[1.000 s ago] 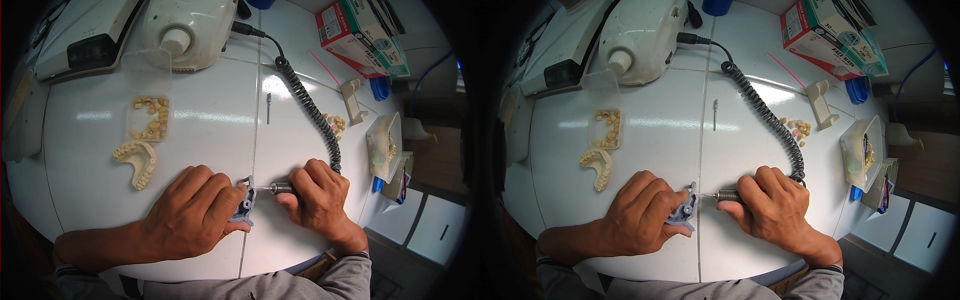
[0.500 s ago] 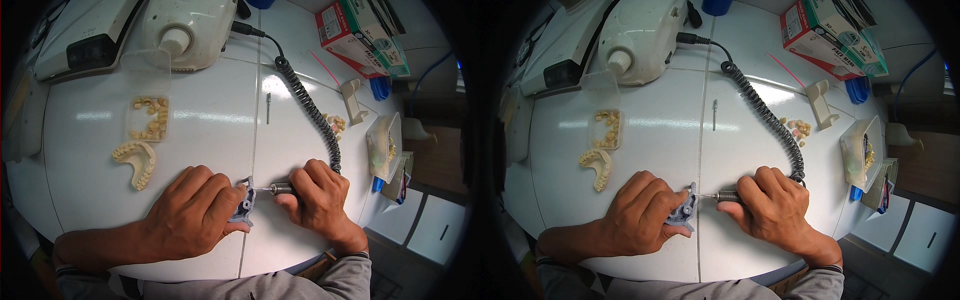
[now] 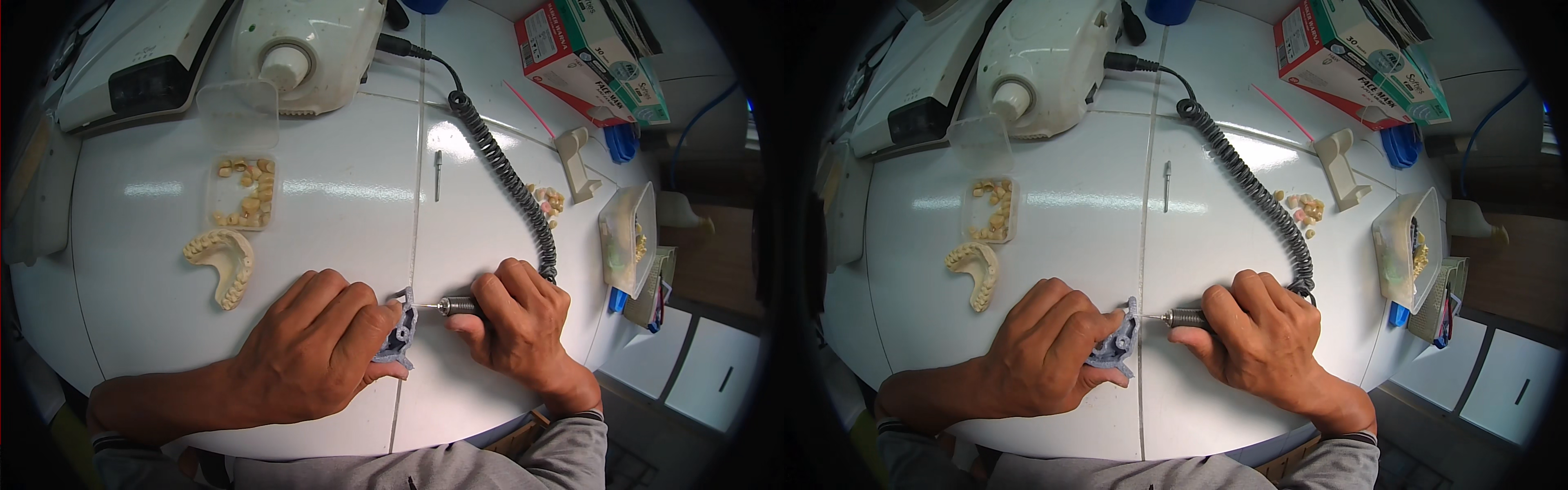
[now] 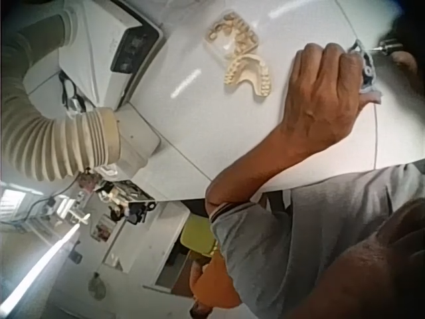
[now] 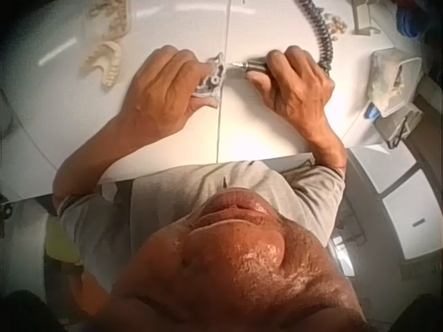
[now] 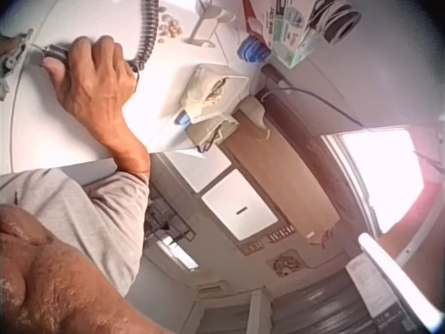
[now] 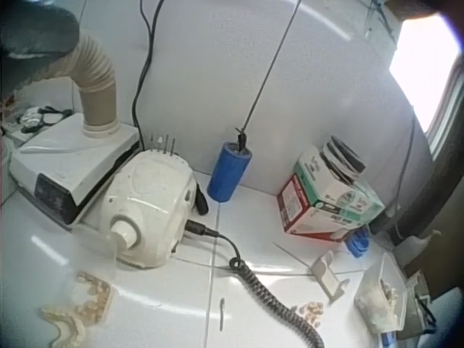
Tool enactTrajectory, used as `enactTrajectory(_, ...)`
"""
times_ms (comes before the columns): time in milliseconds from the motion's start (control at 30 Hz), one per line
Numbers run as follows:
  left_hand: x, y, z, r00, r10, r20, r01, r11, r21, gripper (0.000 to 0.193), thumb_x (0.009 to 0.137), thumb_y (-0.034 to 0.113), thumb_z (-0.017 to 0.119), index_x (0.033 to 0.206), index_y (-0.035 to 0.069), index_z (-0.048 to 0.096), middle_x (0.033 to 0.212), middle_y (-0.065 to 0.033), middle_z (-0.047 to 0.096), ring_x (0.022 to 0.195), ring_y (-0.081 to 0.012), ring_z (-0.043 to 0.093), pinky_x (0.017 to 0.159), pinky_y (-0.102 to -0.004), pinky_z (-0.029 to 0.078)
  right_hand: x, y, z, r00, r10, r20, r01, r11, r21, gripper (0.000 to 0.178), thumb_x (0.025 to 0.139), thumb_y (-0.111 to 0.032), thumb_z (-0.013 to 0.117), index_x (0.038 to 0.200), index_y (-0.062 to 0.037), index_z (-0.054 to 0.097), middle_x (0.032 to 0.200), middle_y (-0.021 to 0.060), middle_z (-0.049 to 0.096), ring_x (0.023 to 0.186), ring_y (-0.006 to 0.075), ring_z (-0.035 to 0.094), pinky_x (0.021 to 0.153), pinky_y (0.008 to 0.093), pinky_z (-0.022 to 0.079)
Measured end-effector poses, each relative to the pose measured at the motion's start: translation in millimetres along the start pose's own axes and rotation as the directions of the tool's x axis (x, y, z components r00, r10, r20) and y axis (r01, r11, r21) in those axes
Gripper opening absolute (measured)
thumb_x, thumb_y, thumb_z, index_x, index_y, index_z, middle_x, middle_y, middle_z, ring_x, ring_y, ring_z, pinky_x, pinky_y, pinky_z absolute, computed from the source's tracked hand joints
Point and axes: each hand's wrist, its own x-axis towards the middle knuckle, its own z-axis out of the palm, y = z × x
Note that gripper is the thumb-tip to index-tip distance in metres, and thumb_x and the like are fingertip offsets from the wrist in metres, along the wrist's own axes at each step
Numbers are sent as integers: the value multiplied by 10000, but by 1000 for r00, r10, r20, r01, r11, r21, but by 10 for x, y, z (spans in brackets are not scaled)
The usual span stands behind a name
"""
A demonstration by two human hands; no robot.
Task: Using a rotary handpiece to finish and detail a grey dental framework component on a laboratory bench.
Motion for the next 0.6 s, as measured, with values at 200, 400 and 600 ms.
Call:
enactTrajectory(200,1,-7,14,1000,8,-6,-8,1000,6,578,991,478,785,1158,-68,690,869,-118,596,774,-260,552,679,-407,476,0,-1,-17,1000,6,19,-6,1000,-5,518,977,-624,781,888,-127,663,770,-4,491,606,148,511,500,311,347)
enactTrajectory(400,3,7,3,1000,-7,-3,7,1000,-12,572,990,471,792,1155,-67,689,858,-114,597,772,-256,561,677,-406,476,-1,5,-13,1000,-2,6,2,1000,7,523,972,-628,783,883,-126,665,767,-4,491,601,148,508,496,307,342)
enactTrajectory(600,-9,-10,16,1000,-3,-1,3,1000,-13,576,986,475,793,1152,-67,689,866,-120,603,778,-258,566,676,-406,476,-3,6,-7,1000,2,10,-2,1000,6,523,970,-626,787,889,-123,665,768,-4,489,601,147,509,494,307,345)
